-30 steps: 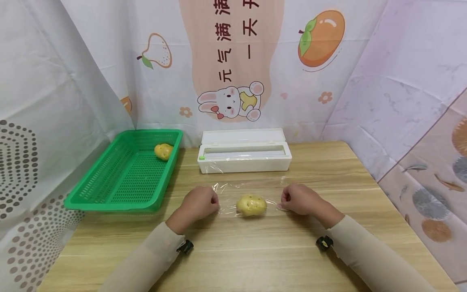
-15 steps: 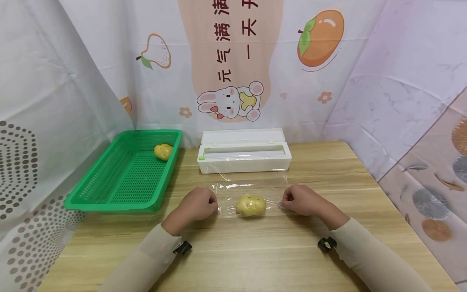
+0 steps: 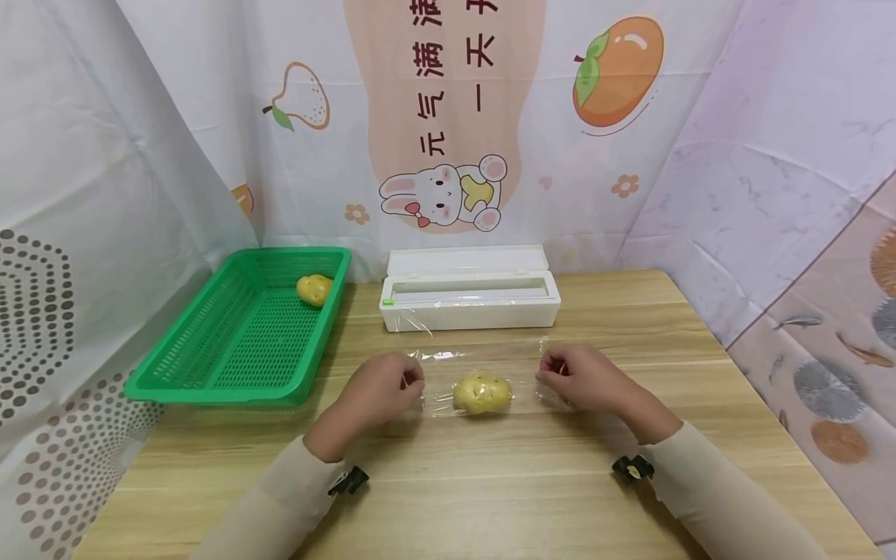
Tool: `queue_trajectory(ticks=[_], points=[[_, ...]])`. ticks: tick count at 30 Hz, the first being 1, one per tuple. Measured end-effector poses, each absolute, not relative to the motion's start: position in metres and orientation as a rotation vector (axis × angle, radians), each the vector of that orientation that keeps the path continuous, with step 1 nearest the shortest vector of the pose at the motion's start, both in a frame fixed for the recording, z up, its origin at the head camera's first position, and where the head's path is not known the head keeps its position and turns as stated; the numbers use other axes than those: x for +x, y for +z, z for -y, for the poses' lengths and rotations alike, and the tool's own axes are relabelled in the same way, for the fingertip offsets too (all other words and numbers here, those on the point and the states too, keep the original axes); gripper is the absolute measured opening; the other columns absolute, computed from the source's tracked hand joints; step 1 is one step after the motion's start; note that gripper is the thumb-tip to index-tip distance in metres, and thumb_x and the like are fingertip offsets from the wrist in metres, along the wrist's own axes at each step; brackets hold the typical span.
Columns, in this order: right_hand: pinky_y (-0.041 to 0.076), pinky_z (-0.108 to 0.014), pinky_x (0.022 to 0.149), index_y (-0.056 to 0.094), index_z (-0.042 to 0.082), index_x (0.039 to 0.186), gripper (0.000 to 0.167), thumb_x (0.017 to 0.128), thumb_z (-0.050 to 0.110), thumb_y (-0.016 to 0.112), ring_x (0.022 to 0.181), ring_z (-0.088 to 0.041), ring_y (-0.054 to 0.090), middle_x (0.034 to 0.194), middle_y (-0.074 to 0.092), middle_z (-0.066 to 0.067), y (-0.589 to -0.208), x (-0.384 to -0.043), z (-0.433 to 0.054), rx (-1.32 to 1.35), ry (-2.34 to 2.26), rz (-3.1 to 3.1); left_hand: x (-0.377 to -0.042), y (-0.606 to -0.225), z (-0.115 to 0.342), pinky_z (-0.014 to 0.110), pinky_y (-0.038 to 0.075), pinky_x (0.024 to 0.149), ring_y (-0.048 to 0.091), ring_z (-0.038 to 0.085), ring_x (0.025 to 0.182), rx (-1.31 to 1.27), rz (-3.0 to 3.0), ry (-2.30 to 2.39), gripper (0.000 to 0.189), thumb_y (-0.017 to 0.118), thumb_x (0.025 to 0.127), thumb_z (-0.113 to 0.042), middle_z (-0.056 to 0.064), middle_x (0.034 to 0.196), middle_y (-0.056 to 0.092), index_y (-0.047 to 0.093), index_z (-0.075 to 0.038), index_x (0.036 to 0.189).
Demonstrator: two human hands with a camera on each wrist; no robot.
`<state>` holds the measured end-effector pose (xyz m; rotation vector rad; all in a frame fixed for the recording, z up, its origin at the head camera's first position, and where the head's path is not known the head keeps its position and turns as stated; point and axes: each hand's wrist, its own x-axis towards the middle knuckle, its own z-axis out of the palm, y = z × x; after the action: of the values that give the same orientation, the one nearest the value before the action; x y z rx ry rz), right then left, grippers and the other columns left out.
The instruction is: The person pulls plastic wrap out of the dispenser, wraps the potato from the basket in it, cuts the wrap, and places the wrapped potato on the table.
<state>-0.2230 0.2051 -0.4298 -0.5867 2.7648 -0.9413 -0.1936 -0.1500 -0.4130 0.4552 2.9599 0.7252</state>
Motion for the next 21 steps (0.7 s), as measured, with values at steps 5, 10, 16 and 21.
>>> queue_trajectory(ticks=[5, 10, 16, 21], points=[[0.05, -0.026, 0.064, 0.067, 0.025, 0.087, 0.012, 0.096, 0.022, 0.075, 0.073, -0.01, 0.057, 0.079, 0.062, 0.01, -0.419, -0.215, -0.188, -0.775, -1.01, -2.788, -0.184, -0.411, 0.135, 0.035, 0.055, 0.078, 0.065, 0.014, 0.088, 0.653, -2.993, 0.792, 0.012, 0.074, 0.091, -0.024, -0.002, 0.097, 0.072, 0.076, -0.015, 0.098], [0.06, -0.033, 0.08, 0.071, 0.018, 0.095, 0.013, 0.089, 0.017, 0.082, 0.087, -0.011, 0.067, 0.092, 0.07, 0.008, -0.415, -0.205, -0.172, -0.983, -1.091, -2.745, -0.178, -0.414, 0.121, 0.042, 0.057, 0.087, 0.069, 0.021, 0.104, 0.795, -2.99, 0.796, 0.039, 0.083, 0.086, -0.037, 0.003, 0.116, 0.072, 0.074, -0.013, 0.115], [0.06, -0.041, 0.085, 0.069, 0.015, 0.105, 0.032, 0.081, 0.014, 0.089, 0.101, -0.022, 0.066, 0.108, 0.068, 0.004, -0.421, -0.2, -0.159, -1.179, -1.075, -2.751, -0.175, -0.421, 0.11, 0.039, 0.055, 0.1, 0.064, 0.018, 0.12, 0.864, -2.988, 0.739, 0.056, 0.092, 0.075, -0.039, -0.002, 0.129, 0.067, 0.07, -0.017, 0.122], [0.059, -0.038, 0.088, 0.068, 0.018, 0.106, 0.039, 0.076, 0.015, 0.092, 0.105, -0.021, 0.065, 0.114, 0.065, 0.008, -0.426, -0.2, -0.153, -1.18, -1.008, -2.796, -0.175, -0.424, 0.105, 0.036, 0.055, 0.1, 0.064, 0.015, 0.118, 0.868, -2.987, 0.721, 0.059, 0.094, 0.073, -0.032, -0.004, 0.129, 0.065, 0.068, -0.017, 0.123]])
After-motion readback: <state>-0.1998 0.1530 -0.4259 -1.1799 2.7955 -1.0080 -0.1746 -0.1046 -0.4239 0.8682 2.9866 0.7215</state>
